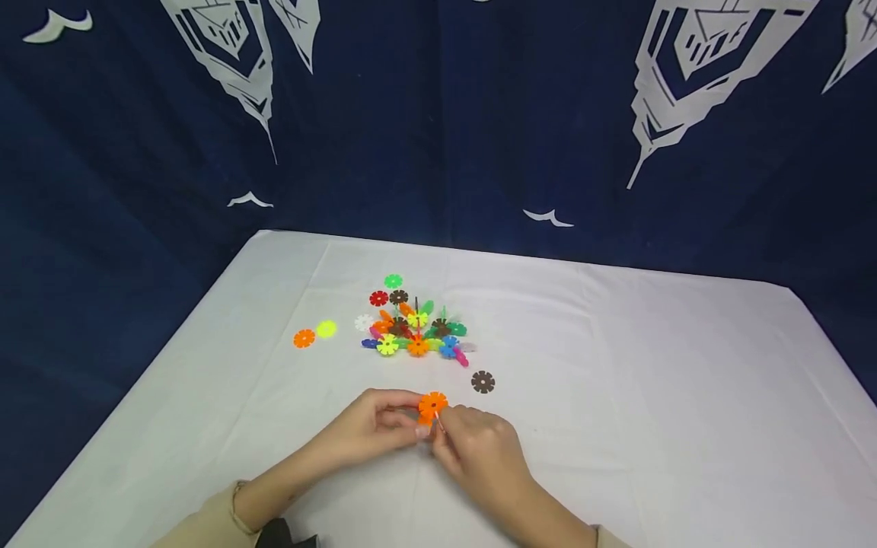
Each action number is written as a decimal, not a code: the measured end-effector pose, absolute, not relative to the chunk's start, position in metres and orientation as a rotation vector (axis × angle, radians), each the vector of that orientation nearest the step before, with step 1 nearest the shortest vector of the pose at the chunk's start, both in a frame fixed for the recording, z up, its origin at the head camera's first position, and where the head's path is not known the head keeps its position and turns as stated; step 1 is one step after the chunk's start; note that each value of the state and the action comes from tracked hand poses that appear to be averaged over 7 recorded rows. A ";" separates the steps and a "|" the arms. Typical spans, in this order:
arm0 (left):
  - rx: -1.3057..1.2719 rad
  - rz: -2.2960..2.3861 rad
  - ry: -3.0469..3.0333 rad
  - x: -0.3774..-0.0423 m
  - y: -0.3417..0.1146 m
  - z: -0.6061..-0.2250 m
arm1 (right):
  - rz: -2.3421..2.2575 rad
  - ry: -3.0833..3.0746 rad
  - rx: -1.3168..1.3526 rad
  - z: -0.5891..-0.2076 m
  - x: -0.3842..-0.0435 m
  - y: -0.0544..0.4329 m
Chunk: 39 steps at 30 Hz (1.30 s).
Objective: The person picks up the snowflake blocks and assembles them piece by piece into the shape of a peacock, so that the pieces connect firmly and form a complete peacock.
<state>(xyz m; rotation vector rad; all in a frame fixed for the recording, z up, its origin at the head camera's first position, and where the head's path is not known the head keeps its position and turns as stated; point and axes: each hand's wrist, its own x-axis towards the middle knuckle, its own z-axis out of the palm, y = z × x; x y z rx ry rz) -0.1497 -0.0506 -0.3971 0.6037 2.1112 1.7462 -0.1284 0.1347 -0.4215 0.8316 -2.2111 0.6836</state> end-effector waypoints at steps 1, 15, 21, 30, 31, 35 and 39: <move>0.592 1.787 2.112 -0.150 -0.050 -0.398 | 0.652 -2.194 0.862 -0.421 -0.129 0.134; 0.533 1.920 2.308 -0.156 -0.046 -0.418 | 0.443 -2.147 0.835 -0.439 -0.128 0.113; 0.510 1.955 2.230 -0.162 -0.046 -0.420 | 0.369 -2.139 0.801 -0.445 -0.130 0.111; 0.514 2.193 2.020 -0.165 -0.050 -0.422 | 1.853 -2.287 0.665 -0.437 -0.137 0.129; 0.487 2.199 1.997 -0.164 -0.049 -0.422 | 2.060 -2.269 0.572 -0.436 -0.137 0.131; 0.496 2.108 2.078 -0.156 -0.045 -0.422 | 2.364 -2.304 0.373 -0.433 -0.137 0.132; 0.829 1.616 2.638 -0.153 -0.048 -0.414 | 2.050 -2.454 0.587 -0.430 -0.135 0.132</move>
